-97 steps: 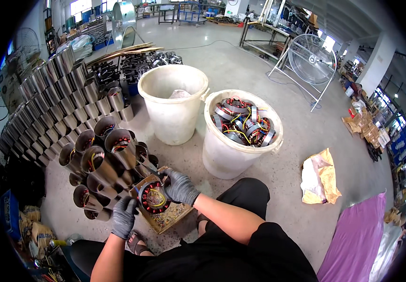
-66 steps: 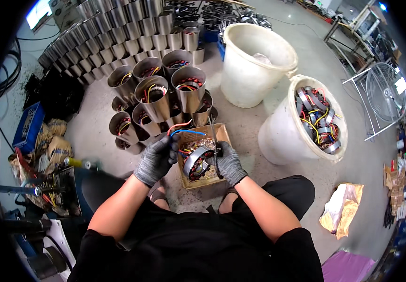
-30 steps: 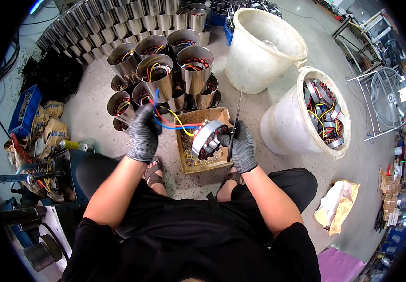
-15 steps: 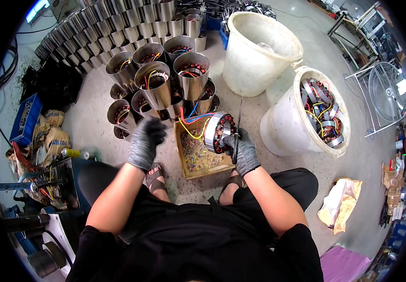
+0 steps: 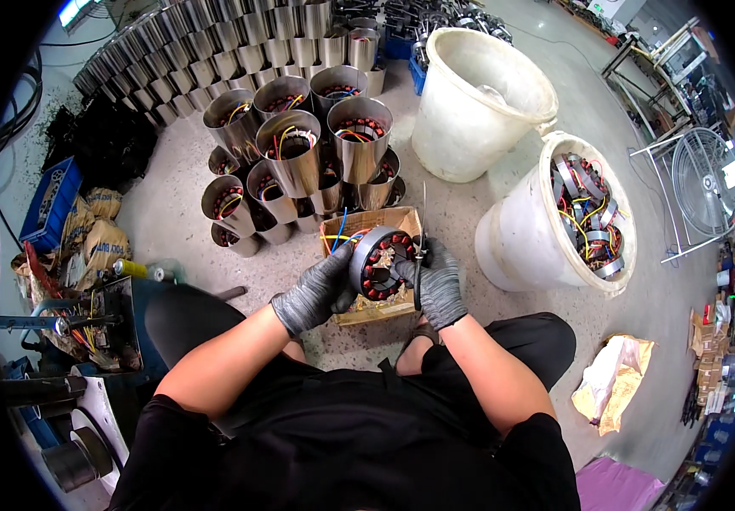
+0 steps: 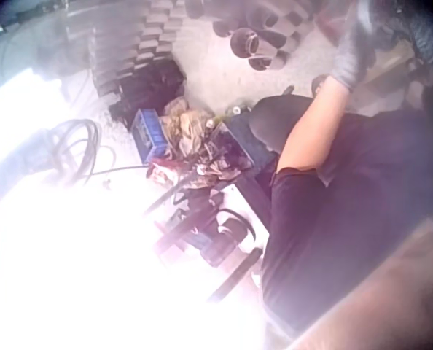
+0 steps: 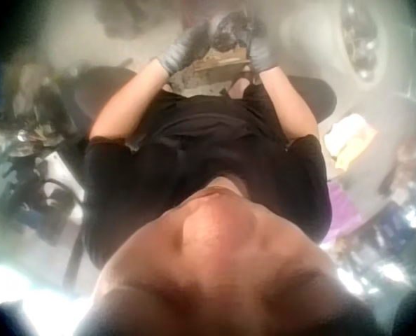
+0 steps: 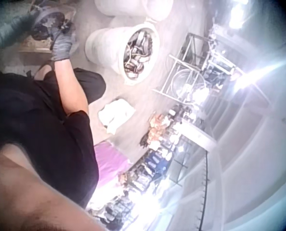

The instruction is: The person retrieves motor stators from a bucket, trims their wire leads with scissors over a box, and inserts them into metal cylinders.

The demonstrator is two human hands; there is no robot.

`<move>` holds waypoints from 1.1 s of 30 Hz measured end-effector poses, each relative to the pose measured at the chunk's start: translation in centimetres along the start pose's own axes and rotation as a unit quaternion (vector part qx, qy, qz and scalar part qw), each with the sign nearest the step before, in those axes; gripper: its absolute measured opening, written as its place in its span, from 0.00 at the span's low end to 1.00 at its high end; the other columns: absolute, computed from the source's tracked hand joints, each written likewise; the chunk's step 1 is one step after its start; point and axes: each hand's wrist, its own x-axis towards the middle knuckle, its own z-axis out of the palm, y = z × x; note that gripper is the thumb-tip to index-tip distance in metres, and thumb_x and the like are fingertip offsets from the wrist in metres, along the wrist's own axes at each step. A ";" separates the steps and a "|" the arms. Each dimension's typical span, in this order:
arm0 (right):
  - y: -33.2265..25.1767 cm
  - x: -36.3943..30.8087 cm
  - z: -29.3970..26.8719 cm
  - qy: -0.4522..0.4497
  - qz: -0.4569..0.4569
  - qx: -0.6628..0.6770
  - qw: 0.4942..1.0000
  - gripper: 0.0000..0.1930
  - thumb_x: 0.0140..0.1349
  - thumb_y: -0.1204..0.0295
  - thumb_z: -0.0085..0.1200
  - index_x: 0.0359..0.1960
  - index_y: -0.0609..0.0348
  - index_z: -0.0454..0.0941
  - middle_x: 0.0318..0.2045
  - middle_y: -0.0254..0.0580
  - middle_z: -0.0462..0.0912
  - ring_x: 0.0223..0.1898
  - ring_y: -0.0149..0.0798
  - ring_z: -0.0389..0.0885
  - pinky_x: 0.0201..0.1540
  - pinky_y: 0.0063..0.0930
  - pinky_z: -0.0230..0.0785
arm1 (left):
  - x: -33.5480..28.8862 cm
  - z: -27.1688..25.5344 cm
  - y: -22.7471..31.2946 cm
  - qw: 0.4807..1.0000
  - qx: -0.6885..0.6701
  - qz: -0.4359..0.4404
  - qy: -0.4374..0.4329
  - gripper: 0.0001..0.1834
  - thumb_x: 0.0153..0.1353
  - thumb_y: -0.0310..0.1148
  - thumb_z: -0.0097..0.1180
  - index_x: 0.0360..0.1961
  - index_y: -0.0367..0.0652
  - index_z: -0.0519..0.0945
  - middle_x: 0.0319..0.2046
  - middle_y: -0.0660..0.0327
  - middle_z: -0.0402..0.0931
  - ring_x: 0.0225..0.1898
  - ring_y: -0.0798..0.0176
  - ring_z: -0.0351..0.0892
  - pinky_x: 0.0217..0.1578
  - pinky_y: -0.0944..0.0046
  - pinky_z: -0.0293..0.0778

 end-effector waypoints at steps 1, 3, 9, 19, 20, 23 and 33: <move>-0.3 -0.1 0.2 0.001 -0.012 -0.014 1.000 0.24 0.52 0.76 0.65 0.52 0.66 0.72 0.38 0.40 0.82 0.34 0.31 0.81 0.35 0.23 0.77 | -0.1 1.2 0.2 1.000 0.000 -0.001 0.000 0.32 0.64 0.60 0.52 0.57 0.44 0.73 0.25 0.68 0.75 0.15 0.70 0.66 0.17 0.68 0.63; -0.1 0.1 -0.2 0.005 0.015 -0.008 1.000 0.25 0.51 0.77 0.66 0.52 0.67 0.72 0.39 0.41 0.82 0.35 0.31 0.81 0.35 0.23 0.77 | -0.1 2.3 0.6 0.994 -0.095 0.032 0.050 0.28 0.66 0.55 0.52 0.56 0.43 0.74 0.27 0.68 0.76 0.15 0.73 0.64 0.14 0.71 0.60; 0.8 0.4 -0.5 -0.009 -0.013 -0.001 1.000 0.26 0.52 0.78 0.66 0.53 0.67 0.71 0.41 0.42 0.82 0.39 0.32 0.80 0.40 0.25 0.76 | -0.2 -1.4 3.3 0.999 -0.048 0.018 0.016 0.24 0.68 0.46 0.51 0.59 0.42 0.72 0.50 0.55 0.81 0.13 0.71 0.67 0.13 0.74 0.58; 5.1 1.8 -0.1 -0.032 0.039 0.027 0.998 0.24 0.52 0.78 0.67 0.50 0.63 0.71 0.34 0.35 0.79 0.31 0.29 0.76 0.30 0.23 0.72 | -2.4 0.0 6.4 0.986 0.036 0.161 -0.006 0.19 0.68 0.44 0.52 0.51 0.41 0.76 0.24 0.68 0.73 0.18 0.75 0.65 0.18 0.75 0.60; 6.2 2.3 -0.1 -0.033 0.048 0.058 0.997 0.24 0.52 0.78 0.67 0.50 0.62 0.71 0.34 0.35 0.79 0.30 0.29 0.76 0.29 0.23 0.72 | -2.4 0.2 6.3 0.987 0.038 0.158 -0.007 0.19 0.68 0.44 0.52 0.51 0.41 0.76 0.24 0.68 0.73 0.18 0.75 0.65 0.18 0.75 0.60; 10.3 3.8 -1.3 -0.025 0.055 0.112 0.992 0.20 0.54 0.77 0.66 0.48 0.61 0.71 0.33 0.37 0.79 0.26 0.31 0.76 0.26 0.26 0.72 | -2.2 0.8 5.7 0.984 0.045 0.170 0.015 0.19 0.68 0.43 0.53 0.52 0.41 0.74 0.25 0.67 0.74 0.18 0.75 0.65 0.19 0.75 0.60; 7.6 0.7 -0.8 -0.117 0.210 0.229 0.943 0.22 0.61 0.72 0.63 0.54 0.55 0.67 0.33 0.42 0.80 0.27 0.34 0.80 0.25 0.27 0.72 | -0.9 -2.2 2.0 0.973 0.146 0.129 0.127 0.08 0.66 0.33 0.53 0.41 0.42 0.78 0.25 0.68 0.74 0.22 0.75 0.69 0.24 0.75 0.65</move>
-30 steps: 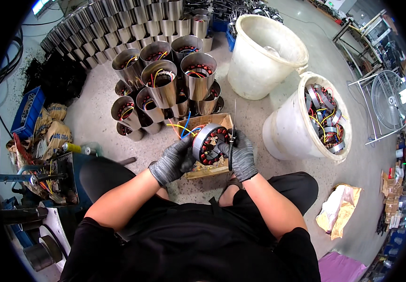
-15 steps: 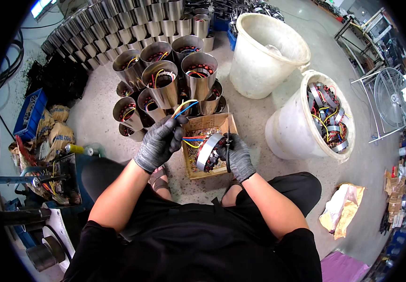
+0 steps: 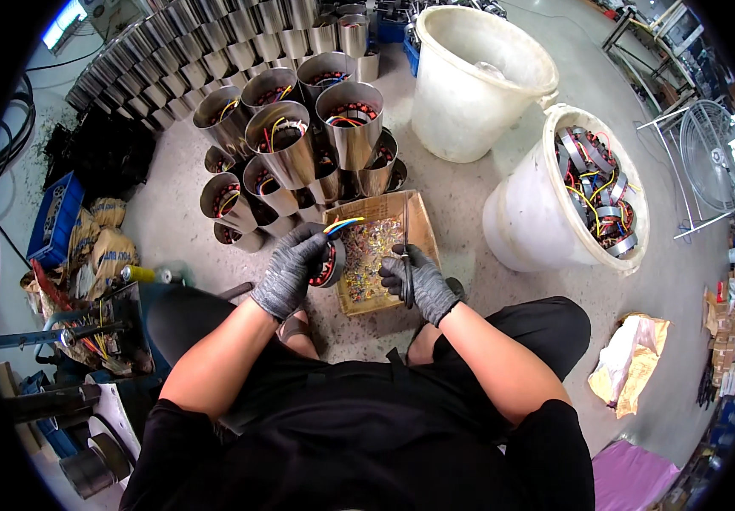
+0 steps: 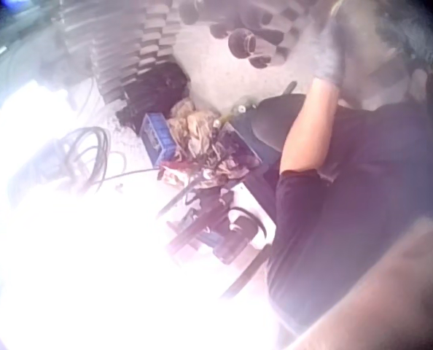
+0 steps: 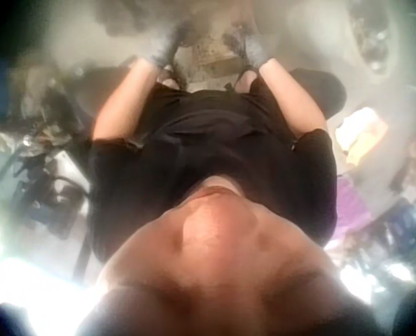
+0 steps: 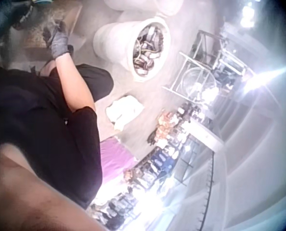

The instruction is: The person retrieves motor stators from a bucket, trims their wire leads with scissors over a box, and inserts them into metal cylinders.

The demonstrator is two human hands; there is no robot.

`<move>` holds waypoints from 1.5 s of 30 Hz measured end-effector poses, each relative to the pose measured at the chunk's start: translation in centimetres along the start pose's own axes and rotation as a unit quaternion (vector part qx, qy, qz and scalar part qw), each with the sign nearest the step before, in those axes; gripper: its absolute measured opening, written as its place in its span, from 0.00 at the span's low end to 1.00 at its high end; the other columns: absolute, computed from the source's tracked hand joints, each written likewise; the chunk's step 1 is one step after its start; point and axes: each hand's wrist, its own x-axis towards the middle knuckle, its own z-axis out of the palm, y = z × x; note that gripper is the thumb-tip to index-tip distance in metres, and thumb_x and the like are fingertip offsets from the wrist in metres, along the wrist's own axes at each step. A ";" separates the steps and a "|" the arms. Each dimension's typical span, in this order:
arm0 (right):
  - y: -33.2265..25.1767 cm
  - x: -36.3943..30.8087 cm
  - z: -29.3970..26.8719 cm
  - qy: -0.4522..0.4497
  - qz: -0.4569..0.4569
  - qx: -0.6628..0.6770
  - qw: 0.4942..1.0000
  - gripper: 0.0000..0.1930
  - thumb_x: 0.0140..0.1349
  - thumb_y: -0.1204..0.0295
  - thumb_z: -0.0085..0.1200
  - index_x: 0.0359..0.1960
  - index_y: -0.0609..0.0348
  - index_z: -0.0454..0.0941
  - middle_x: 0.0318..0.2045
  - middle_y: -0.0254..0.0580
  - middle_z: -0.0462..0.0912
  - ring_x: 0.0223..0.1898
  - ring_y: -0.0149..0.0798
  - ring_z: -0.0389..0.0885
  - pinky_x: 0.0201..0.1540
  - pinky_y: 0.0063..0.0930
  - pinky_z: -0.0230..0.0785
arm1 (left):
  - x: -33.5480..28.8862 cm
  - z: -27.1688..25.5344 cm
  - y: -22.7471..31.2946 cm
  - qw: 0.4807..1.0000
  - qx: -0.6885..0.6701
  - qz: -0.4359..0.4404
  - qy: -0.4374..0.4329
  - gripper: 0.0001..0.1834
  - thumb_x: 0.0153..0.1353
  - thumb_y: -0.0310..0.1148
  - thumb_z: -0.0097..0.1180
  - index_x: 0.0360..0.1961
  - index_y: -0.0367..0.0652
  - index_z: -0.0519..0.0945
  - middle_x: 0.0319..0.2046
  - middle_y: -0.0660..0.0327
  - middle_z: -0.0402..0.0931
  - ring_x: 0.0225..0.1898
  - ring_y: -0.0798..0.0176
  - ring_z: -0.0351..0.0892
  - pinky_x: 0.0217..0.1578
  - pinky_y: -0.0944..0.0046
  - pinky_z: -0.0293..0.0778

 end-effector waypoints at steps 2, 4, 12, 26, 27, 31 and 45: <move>-0.7 -1.3 2.1 0.014 0.021 -0.025 0.999 0.24 0.62 0.68 0.63 0.57 0.50 0.67 0.34 0.40 0.80 0.27 0.32 0.79 0.26 0.25 0.71 | 0.4 -0.4 -0.4 0.999 0.006 0.008 0.039 0.06 0.65 0.32 0.53 0.38 0.43 0.78 0.24 0.70 0.73 0.21 0.76 0.67 0.23 0.74 0.64; -1.0 -2.1 3.4 -0.003 0.030 -0.084 0.996 0.28 0.62 0.65 0.64 0.62 0.50 0.65 0.35 0.37 0.80 0.27 0.31 0.78 0.26 0.26 0.71 | 0.6 -1.0 -0.2 0.997 -0.014 0.001 0.072 0.06 0.65 0.31 0.54 0.39 0.41 0.79 0.21 0.69 0.73 0.21 0.75 0.68 0.20 0.73 0.62; -2.3 -4.0 6.8 -0.079 -0.070 -0.291 0.951 0.34 0.64 0.65 0.62 0.68 0.59 0.59 0.37 0.31 0.77 0.38 0.24 0.73 0.44 0.22 0.70 | 1.1 -0.4 -0.8 0.992 -0.061 -0.035 0.102 0.06 0.63 0.30 0.54 0.39 0.41 0.77 0.21 0.68 0.71 0.19 0.74 0.67 0.20 0.73 0.64; -2.1 -3.3 7.1 -0.056 -0.219 -0.351 0.909 0.23 0.65 0.65 0.60 0.57 0.63 0.69 0.35 0.29 0.76 0.36 0.23 0.73 0.37 0.18 0.67 | 0.3 1.0 -3.0 0.997 0.032 -0.059 0.038 0.09 0.65 0.35 0.55 0.41 0.42 0.79 0.25 0.69 0.74 0.26 0.73 0.71 0.27 0.70 0.69; -2.4 -3.6 7.0 -0.049 -0.147 -0.336 0.929 0.24 0.65 0.64 0.60 0.58 0.63 0.69 0.32 0.28 0.75 0.31 0.22 0.73 0.32 0.19 0.67 | 0.3 1.1 -3.0 0.997 0.024 -0.056 0.041 0.09 0.65 0.35 0.55 0.42 0.42 0.78 0.26 0.68 0.74 0.26 0.73 0.71 0.27 0.71 0.70; -2.6 -4.5 7.4 -0.032 -0.025 -0.243 0.969 0.23 0.65 0.65 0.58 0.58 0.63 0.68 0.21 0.29 0.73 0.17 0.25 0.71 0.19 0.21 0.66 | 0.6 1.1 -3.6 0.995 -0.056 -0.045 0.073 0.10 0.67 0.33 0.54 0.46 0.40 0.76 0.27 0.67 0.75 0.26 0.73 0.71 0.27 0.71 0.70; -1.2 -5.0 7.9 0.008 0.054 -0.082 0.995 0.10 0.68 0.69 0.47 0.46 0.59 0.71 0.14 0.33 0.71 0.09 0.32 0.70 0.10 0.26 0.63 | 1.1 0.0 -4.2 0.995 -0.053 -0.040 0.081 0.09 0.66 0.31 0.54 0.45 0.41 0.78 0.28 0.66 0.76 0.25 0.72 0.73 0.27 0.71 0.71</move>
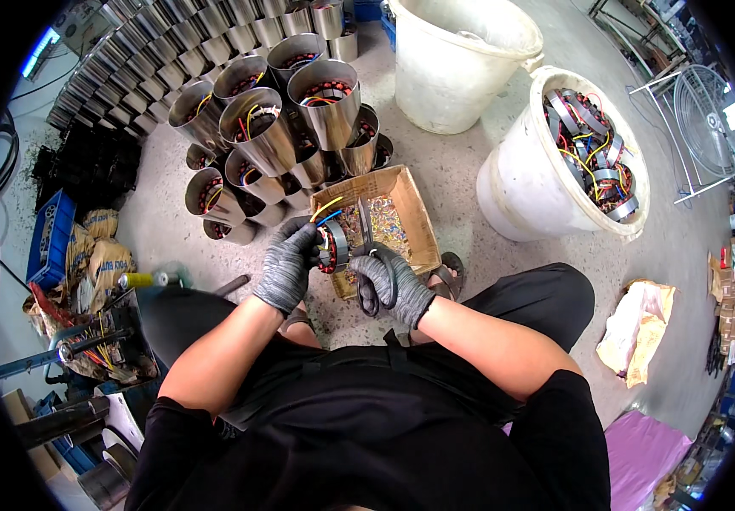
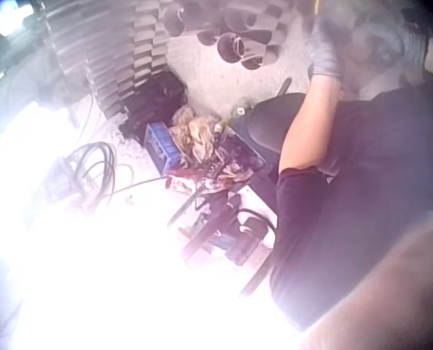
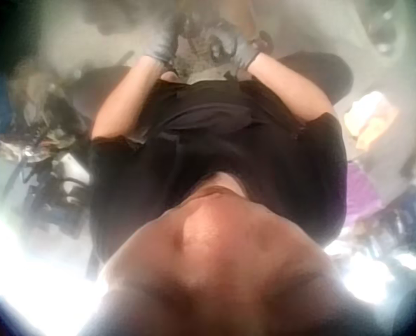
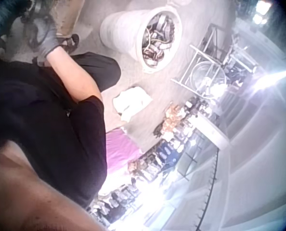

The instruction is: The person retrieves motor stators from a bucket, trims their wire leads with scissors over a box, and inserts them into metal cylinders.

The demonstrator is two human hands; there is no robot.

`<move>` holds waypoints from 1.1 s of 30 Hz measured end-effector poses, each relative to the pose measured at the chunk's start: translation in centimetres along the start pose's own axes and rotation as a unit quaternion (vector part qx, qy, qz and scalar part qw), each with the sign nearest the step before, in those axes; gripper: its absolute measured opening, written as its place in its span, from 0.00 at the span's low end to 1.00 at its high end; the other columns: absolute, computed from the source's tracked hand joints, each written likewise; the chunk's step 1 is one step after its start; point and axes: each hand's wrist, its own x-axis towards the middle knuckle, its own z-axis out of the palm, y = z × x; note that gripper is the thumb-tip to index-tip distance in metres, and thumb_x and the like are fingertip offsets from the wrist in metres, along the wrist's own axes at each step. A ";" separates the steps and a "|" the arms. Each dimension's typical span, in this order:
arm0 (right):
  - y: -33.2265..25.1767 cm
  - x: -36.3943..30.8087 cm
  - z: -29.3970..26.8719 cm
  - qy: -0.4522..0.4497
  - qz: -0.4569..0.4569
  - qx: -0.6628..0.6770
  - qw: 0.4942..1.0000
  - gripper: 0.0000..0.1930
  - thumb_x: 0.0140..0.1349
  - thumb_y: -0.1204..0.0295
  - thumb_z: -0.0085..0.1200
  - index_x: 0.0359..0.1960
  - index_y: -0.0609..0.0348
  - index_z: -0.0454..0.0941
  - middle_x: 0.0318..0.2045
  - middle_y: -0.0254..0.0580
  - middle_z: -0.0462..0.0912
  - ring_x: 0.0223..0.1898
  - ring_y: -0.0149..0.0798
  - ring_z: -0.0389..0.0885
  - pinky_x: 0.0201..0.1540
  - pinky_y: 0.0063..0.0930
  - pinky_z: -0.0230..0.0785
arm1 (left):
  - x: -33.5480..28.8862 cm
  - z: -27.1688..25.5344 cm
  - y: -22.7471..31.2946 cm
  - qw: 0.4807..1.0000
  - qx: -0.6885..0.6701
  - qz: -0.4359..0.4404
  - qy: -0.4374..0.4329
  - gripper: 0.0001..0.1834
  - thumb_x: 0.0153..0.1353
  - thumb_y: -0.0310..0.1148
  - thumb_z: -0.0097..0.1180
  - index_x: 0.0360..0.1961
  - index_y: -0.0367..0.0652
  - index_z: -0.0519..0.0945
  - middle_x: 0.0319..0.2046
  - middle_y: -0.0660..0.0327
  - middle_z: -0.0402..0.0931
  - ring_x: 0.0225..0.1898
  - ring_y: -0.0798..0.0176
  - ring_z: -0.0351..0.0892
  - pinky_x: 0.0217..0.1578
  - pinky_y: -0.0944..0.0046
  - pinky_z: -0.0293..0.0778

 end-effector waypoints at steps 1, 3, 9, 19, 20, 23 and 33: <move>-0.2 0.1 -0.2 -0.021 -0.022 -0.028 0.999 0.10 0.68 0.69 0.47 0.46 0.58 0.70 0.14 0.33 0.71 0.09 0.32 0.69 0.11 0.25 0.63 | 0.0 -0.1 0.0 1.000 -0.002 0.002 -0.007 0.09 0.66 0.32 0.55 0.44 0.42 0.78 0.28 0.67 0.76 0.25 0.72 0.73 0.28 0.71 0.72; -0.4 0.0 -0.6 -0.025 -0.033 -0.047 0.998 0.14 0.68 0.66 0.49 0.51 0.59 0.69 0.19 0.35 0.73 0.14 0.32 0.73 0.16 0.24 0.67 | 0.2 -0.2 -0.3 1.000 -0.003 -0.003 0.002 0.09 0.65 0.32 0.55 0.44 0.41 0.78 0.28 0.67 0.76 0.25 0.72 0.72 0.27 0.71 0.71; -0.5 1.1 -2.0 -0.057 -0.009 -0.090 0.994 0.27 0.68 0.58 0.55 0.63 0.58 0.64 0.31 0.38 0.78 0.26 0.30 0.80 0.29 0.22 0.73 | 0.1 -0.3 -0.2 0.999 0.028 -0.013 0.015 0.09 0.63 0.32 0.57 0.42 0.40 0.79 0.26 0.67 0.76 0.24 0.73 0.72 0.26 0.71 0.70; -2.1 0.1 -1.2 -0.059 -0.022 -0.094 0.994 0.19 0.65 0.59 0.59 0.50 0.57 0.73 0.23 0.32 0.73 0.11 0.29 0.69 0.14 0.24 0.66 | -2.1 1.7 1.9 0.990 0.136 -0.020 -0.021 0.10 0.60 0.34 0.58 0.38 0.39 0.81 0.22 0.67 0.75 0.20 0.74 0.68 0.22 0.73 0.64; -2.2 0.0 -1.1 -0.057 -0.024 -0.108 0.992 0.18 0.66 0.59 0.57 0.50 0.58 0.73 0.23 0.33 0.73 0.12 0.29 0.70 0.14 0.24 0.66 | -2.0 1.8 2.0 0.990 0.136 -0.020 -0.021 0.10 0.60 0.34 0.58 0.38 0.39 0.81 0.22 0.67 0.75 0.20 0.74 0.68 0.22 0.73 0.64; -2.0 -0.5 -0.4 -0.048 -0.072 -0.144 0.986 0.16 0.68 0.60 0.54 0.49 0.59 0.73 0.22 0.35 0.74 0.13 0.29 0.71 0.14 0.22 0.66 | -1.5 1.3 1.9 0.969 0.244 0.012 -0.039 0.12 0.59 0.35 0.59 0.38 0.36 0.82 0.23 0.66 0.75 0.22 0.73 0.68 0.24 0.72 0.65; -0.7 -1.0 -1.2 -0.044 0.049 -0.018 0.998 0.17 0.62 0.73 0.54 0.52 0.55 0.68 0.17 0.28 0.68 0.11 0.27 0.65 0.13 0.23 0.57 | -1.0 1.2 1.6 0.946 0.323 -0.022 -0.021 0.15 0.57 0.32 0.60 0.39 0.29 0.82 0.28 0.59 0.81 0.28 0.68 0.75 0.33 0.65 0.74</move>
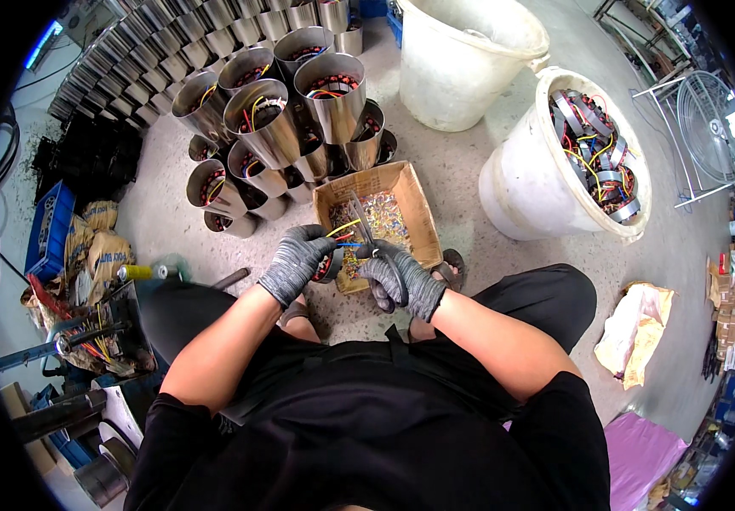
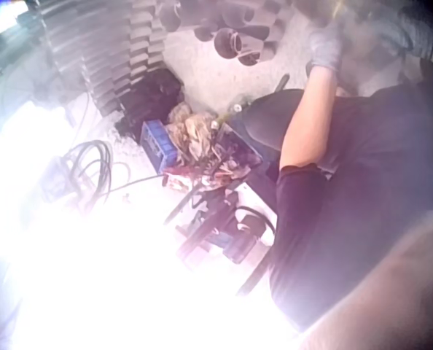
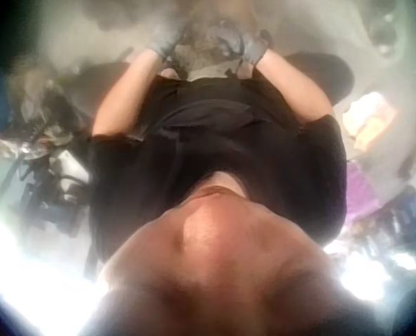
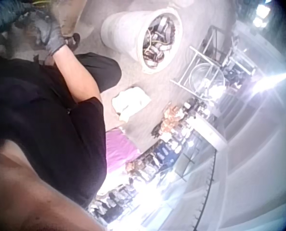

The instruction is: The person retrieves motor stators from a bucket, trims their wire leads with scissors over a box, and inserts them into metal cylinders.

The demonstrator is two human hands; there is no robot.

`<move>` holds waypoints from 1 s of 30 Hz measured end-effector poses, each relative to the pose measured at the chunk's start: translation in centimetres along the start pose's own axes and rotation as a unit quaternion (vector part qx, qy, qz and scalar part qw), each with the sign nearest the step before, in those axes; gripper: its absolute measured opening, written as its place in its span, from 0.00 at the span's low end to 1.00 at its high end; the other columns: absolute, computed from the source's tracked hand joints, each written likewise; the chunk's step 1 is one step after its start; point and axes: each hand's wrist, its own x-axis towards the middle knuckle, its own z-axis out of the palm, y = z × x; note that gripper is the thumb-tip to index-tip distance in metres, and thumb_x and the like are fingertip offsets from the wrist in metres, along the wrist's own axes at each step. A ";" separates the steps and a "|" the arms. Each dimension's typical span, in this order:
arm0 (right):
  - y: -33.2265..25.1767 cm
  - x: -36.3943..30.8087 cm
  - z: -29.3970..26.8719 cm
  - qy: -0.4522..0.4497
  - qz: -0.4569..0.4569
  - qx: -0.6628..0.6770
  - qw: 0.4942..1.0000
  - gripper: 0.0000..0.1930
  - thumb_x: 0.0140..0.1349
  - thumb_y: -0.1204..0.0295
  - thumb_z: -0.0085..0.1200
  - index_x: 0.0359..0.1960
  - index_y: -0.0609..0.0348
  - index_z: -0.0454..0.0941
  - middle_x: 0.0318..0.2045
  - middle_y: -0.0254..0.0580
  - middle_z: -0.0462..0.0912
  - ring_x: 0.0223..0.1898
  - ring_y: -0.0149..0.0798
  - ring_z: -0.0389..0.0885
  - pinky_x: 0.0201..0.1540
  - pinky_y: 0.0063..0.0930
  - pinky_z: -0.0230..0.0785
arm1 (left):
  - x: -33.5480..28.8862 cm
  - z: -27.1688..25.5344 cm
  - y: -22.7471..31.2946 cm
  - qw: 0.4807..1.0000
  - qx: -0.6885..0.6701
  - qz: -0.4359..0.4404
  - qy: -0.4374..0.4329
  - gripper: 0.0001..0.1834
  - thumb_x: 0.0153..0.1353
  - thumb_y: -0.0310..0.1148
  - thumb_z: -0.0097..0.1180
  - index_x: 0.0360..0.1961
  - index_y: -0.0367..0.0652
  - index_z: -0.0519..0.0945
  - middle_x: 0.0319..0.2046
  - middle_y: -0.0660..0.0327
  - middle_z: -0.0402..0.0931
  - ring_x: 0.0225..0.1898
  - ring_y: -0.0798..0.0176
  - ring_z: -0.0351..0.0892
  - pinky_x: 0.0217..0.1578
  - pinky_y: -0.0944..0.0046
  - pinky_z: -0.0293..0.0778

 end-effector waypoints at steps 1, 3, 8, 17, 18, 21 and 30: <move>0.0 0.0 0.2 -0.001 0.010 0.011 1.000 0.17 0.62 0.73 0.53 0.52 0.55 0.68 0.17 0.28 0.67 0.11 0.27 0.64 0.13 0.24 0.57 | -0.2 -0.1 0.2 1.000 0.000 -0.001 0.001 0.15 0.57 0.32 0.60 0.39 0.29 0.82 0.28 0.59 0.81 0.28 0.68 0.75 0.33 0.65 0.74; 0.3 0.3 0.1 0.013 0.020 0.018 1.000 0.17 0.62 0.73 0.54 0.52 0.55 0.68 0.17 0.29 0.66 0.11 0.27 0.63 0.13 0.23 0.56 | -0.6 -0.1 0.6 0.999 -0.037 -0.008 0.004 0.15 0.57 0.32 0.59 0.39 0.29 0.82 0.28 0.58 0.81 0.28 0.68 0.76 0.33 0.66 0.74; 1.2 1.9 -1.5 0.058 0.039 0.025 0.997 0.18 0.62 0.72 0.53 0.53 0.56 0.68 0.17 0.31 0.68 0.11 0.30 0.65 0.12 0.26 0.58 | -0.9 -0.1 0.8 0.998 -0.055 -0.004 0.001 0.15 0.57 0.33 0.58 0.39 0.30 0.82 0.28 0.58 0.81 0.29 0.68 0.77 0.34 0.66 0.74; 3.6 3.6 -2.1 0.017 0.074 0.147 0.986 0.14 0.73 0.58 0.42 0.50 0.51 0.74 0.16 0.37 0.73 0.11 0.33 0.70 0.11 0.27 0.59 | 0.9 -0.6 -1.2 0.999 0.009 0.043 -0.015 0.15 0.57 0.31 0.56 0.40 0.29 0.82 0.30 0.56 0.82 0.31 0.66 0.78 0.36 0.66 0.75; 3.3 3.5 -2.1 0.007 0.071 0.170 0.983 0.15 0.73 0.57 0.42 0.50 0.51 0.74 0.17 0.37 0.74 0.12 0.32 0.70 0.11 0.26 0.59 | 1.1 -0.7 -1.6 0.995 0.068 0.075 -0.017 0.15 0.57 0.31 0.55 0.40 0.29 0.82 0.29 0.56 0.82 0.31 0.66 0.78 0.36 0.65 0.75; 2.4 3.1 -1.1 0.069 0.091 0.192 0.975 0.16 0.73 0.56 0.43 0.50 0.52 0.74 0.19 0.37 0.76 0.12 0.31 0.71 0.12 0.24 0.59 | 0.9 -0.4 -1.1 0.998 0.037 0.043 -0.003 0.15 0.57 0.30 0.54 0.40 0.29 0.82 0.29 0.57 0.81 0.30 0.66 0.77 0.36 0.66 0.75; 1.2 1.9 -2.5 -0.084 0.104 0.158 0.978 0.18 0.73 0.63 0.46 0.61 0.53 0.69 0.27 0.33 0.79 0.23 0.28 0.78 0.23 0.20 0.72 | 0.2 -0.5 -0.8 0.997 -0.014 0.074 -0.014 0.16 0.58 0.30 0.53 0.43 0.30 0.82 0.29 0.61 0.80 0.30 0.69 0.74 0.35 0.67 0.73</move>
